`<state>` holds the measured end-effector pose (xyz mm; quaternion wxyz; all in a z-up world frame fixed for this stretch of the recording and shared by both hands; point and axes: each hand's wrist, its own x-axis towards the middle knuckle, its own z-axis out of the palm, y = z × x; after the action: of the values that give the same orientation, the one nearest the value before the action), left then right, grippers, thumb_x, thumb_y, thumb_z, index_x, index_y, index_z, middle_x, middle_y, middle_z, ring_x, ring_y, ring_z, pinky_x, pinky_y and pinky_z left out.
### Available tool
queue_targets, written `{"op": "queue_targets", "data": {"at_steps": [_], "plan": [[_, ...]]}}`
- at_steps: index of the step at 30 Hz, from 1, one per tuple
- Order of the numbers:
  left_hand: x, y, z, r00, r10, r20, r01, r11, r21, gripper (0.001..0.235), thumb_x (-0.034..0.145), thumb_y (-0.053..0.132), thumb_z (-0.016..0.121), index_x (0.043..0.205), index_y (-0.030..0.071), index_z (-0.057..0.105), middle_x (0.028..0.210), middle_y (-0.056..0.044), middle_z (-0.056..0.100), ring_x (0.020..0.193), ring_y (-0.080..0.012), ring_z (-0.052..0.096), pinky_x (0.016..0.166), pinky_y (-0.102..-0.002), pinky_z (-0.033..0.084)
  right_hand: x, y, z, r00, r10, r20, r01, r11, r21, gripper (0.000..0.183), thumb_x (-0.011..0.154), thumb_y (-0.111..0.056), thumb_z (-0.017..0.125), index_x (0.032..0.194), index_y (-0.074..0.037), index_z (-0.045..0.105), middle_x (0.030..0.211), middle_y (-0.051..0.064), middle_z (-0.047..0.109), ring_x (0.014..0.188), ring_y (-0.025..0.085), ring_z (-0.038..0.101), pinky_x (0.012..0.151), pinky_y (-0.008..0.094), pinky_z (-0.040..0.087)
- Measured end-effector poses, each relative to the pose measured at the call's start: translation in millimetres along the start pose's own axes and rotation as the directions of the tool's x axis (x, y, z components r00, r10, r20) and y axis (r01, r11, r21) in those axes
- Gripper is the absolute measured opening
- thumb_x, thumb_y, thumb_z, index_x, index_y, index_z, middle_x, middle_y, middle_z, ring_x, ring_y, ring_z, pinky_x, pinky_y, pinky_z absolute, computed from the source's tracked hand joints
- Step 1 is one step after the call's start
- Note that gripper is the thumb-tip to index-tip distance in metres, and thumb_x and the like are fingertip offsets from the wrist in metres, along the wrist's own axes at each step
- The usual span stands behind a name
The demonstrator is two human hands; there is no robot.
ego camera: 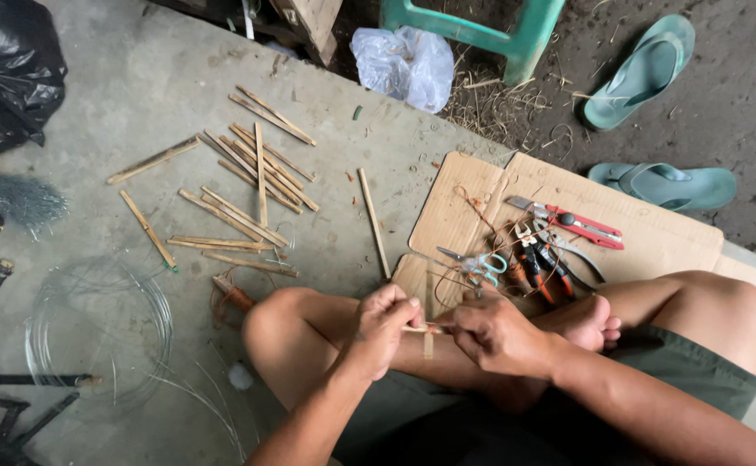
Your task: The person sits on the floor and assembles small bamboo sticks into a cross-shaped structure. They use a thin wire to tie the sticks together, then use scissors to trim the excess wire and a knife to sharpen the ends of the sticks.
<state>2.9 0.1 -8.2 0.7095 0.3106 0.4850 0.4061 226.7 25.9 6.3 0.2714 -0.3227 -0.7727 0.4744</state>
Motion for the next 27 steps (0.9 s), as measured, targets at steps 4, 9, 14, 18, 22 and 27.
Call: {"op": "queue_targets", "data": {"at_steps": [4, 9, 14, 18, 22, 27], "plan": [[-7, 19, 8, 0.995, 0.102, 0.018, -0.104, 0.964, 0.246, 0.021, 0.098, 0.009, 0.061, 0.078, 0.004, 0.056, 0.072, -0.001, 0.063, 0.068, -0.0061, 0.057, 0.065, -0.024, 0.050, 12, -5, -7, 0.969, 0.246, 0.015, -0.237, 0.915, 0.325, 0.021, 0.089, 0.001, 0.066, 0.106, -0.003, 0.077, 0.092, 0.006, 0.078, 0.086, 0.017, 0.071, 0.079, 0.031, 0.056], [-17, 40, 25, 0.979, 0.198, -0.050, -0.175, 0.941, 0.290, 0.017, 0.100, 0.010, 0.062, 0.084, 0.004, 0.061, 0.073, 0.004, 0.060, 0.065, -0.0030, 0.047, 0.057, -0.022, 0.041, 28, -19, -13, 0.933, 0.349, 0.094, -0.342, 0.769, 0.540, 0.022, 0.091, -0.012, 0.074, 0.111, -0.005, 0.079, 0.096, 0.003, 0.075, 0.092, 0.011, 0.068, 0.083, 0.028, 0.054], [-28, 46, 32, 0.986, 0.106, -0.132, -0.074, 0.971, 0.226, 0.021, 0.103, 0.015, 0.066, 0.086, 0.003, 0.062, 0.068, -0.001, 0.053, 0.059, -0.0074, 0.042, 0.051, -0.025, 0.035, 23, -18, -2, 0.961, 0.277, -0.002, -0.256, 0.891, 0.374, 0.023, 0.087, -0.012, 0.079, 0.109, -0.006, 0.081, 0.087, 0.005, 0.071, 0.083, 0.013, 0.062, 0.076, 0.030, 0.051], [-39, 50, 40, 0.766, 0.641, 0.046, -0.516, 0.571, 0.639, 0.014, 0.098, 0.012, 0.069, 0.090, 0.002, 0.064, 0.092, -0.007, 0.062, 0.071, -0.0122, 0.055, 0.061, -0.029, 0.047, 23, -16, 15, 0.957, 0.249, -0.150, -0.210, 0.949, 0.235, 0.022, 0.085, -0.010, 0.080, 0.106, -0.007, 0.082, 0.079, 0.004, 0.067, 0.075, 0.016, 0.058, 0.071, 0.031, 0.048], [-40, 45, 35, 0.730, 0.683, 0.014, -0.497, 0.516, 0.698, 0.018, 0.095, 0.014, 0.074, 0.085, 0.002, 0.063, 0.089, -0.008, 0.059, 0.071, -0.0137, 0.057, 0.060, -0.031, 0.048, 25, -24, 21, 0.964, 0.121, -0.236, -0.061, 0.967, 0.247, 0.007, 0.088, -0.008, 0.078, 0.095, -0.008, 0.077, 0.084, 0.002, 0.066, 0.079, 0.016, 0.061, 0.073, 0.030, 0.049], [-19, 35, 3, 0.978, 0.206, -0.013, -0.184, 0.900, 0.396, 0.016, 0.105, 0.015, 0.066, 0.096, 0.003, 0.063, 0.080, -0.009, 0.059, 0.070, -0.0117, 0.053, 0.063, -0.028, 0.047, 26, -40, 5, 0.984, -0.173, -0.053, 0.170, 0.984, -0.058, 0.015, 0.081, -0.012, 0.085, 0.094, -0.016, 0.080, 0.090, 0.001, 0.058, 0.090, 0.019, 0.056, 0.083, 0.037, 0.038]]}}
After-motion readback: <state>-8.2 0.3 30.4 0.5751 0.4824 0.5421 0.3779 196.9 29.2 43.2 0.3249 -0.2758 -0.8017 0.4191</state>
